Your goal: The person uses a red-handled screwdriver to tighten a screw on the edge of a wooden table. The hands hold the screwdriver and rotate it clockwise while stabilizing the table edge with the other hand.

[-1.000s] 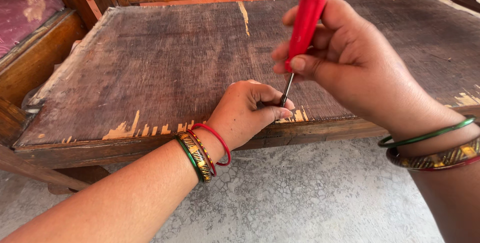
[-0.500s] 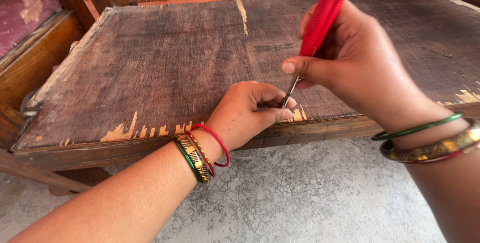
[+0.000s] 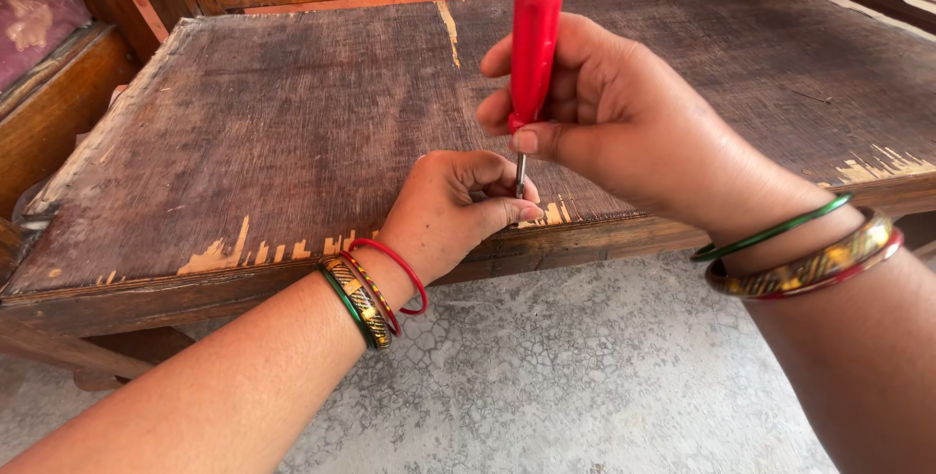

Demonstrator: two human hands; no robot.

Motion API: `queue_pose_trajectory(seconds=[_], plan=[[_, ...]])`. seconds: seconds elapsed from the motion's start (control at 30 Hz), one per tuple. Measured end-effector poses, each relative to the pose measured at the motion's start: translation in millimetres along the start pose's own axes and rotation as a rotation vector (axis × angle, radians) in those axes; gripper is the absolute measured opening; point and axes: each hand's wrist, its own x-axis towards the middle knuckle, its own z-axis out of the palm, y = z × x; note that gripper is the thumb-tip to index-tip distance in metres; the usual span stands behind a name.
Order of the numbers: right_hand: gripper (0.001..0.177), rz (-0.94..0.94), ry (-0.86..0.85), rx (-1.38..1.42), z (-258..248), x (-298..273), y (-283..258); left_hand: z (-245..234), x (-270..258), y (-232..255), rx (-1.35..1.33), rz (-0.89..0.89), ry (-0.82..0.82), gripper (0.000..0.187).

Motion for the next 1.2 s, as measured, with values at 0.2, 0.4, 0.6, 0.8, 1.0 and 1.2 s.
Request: queue_pose_trajectory(seconds=[0.2, 0.4, 0.6, 0.8, 1.0, 1.2], plan=[[0.042, -0.009, 0.156, -0.196, 4, -4, 12, 3, 0, 0, -0.079, 0.008, -0.027, 0.005], [0.054, 0.006, 0.272, -0.117, 13, -3, 12, 4, 0, 6, -0.001, -0.033, -0.028, 0.006], [0.034, -0.089, 0.288, -0.265, 24, -9, 15, 1, 1, 10, 0.069, -0.075, -0.084, 0.008], [0.032, -0.058, 0.25, -0.187, 22, -8, 10, 1, 2, 11, 0.137, 0.006, -0.064, 0.019], [0.042, 0.057, 0.135, 0.109, 2, -4, -2, 3, 2, 14, 0.011, -0.091, -0.048, 0.009], [0.037, -0.118, 0.111, -0.077, 6, -5, 3, 1, 0, 20, 0.108, -0.045, -0.045, 0.011]])
